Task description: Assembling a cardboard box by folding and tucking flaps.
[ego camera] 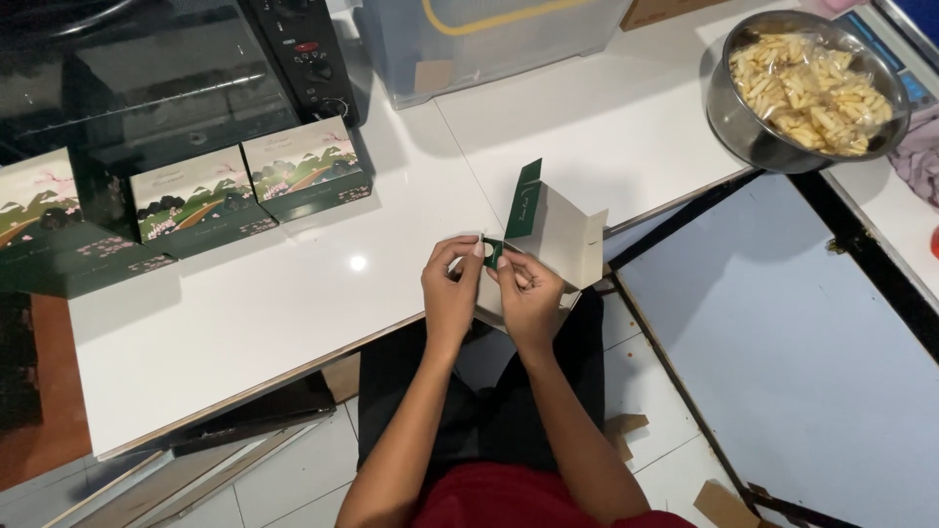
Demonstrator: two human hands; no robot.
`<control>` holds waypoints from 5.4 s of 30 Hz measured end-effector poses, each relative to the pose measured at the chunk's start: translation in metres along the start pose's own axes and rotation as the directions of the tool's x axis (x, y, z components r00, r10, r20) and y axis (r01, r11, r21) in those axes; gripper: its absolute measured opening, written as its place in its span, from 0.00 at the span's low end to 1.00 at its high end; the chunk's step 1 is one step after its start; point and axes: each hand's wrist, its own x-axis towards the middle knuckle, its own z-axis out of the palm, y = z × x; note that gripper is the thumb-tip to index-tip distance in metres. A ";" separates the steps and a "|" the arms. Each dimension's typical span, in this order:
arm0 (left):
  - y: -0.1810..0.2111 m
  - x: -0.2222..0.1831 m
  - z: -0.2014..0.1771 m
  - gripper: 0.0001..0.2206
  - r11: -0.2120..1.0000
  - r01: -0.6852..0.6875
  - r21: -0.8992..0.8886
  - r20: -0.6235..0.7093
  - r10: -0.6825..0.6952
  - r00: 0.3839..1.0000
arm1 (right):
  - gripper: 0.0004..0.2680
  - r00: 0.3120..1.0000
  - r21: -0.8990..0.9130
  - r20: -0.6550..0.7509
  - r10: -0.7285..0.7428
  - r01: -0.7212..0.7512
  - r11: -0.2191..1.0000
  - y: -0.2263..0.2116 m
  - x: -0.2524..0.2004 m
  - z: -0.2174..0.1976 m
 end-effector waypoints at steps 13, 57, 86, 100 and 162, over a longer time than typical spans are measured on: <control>-0.001 -0.001 0.001 0.11 0.999 -0.004 -0.047 0.003 0.004 1.000 | 0.07 1.000 0.020 -0.008 -0.017 0.018 1.000 0.004 0.000 -0.001; 0.035 -0.012 -0.016 0.13 0.756 -0.309 0.577 0.191 0.243 0.951 | 0.08 0.908 0.500 0.133 0.397 -0.407 0.765 0.073 0.019 0.007; 0.038 -0.003 -0.018 0.17 0.717 -0.307 0.626 0.268 0.172 0.948 | 0.35 0.941 0.034 0.241 0.238 -0.253 0.967 0.001 0.086 -0.067; 0.015 0.059 -0.015 0.28 0.919 -0.385 0.080 -0.004 0.386 0.922 | 0.18 0.891 -0.081 0.151 -0.428 0.443 0.893 -0.028 0.094 -0.033; 0.052 -0.002 -0.009 0.05 0.848 -0.491 -0.199 -0.253 0.439 0.862 | 0.02 0.809 -0.039 -0.107 -0.578 0.578 0.815 -0.062 0.007 0.040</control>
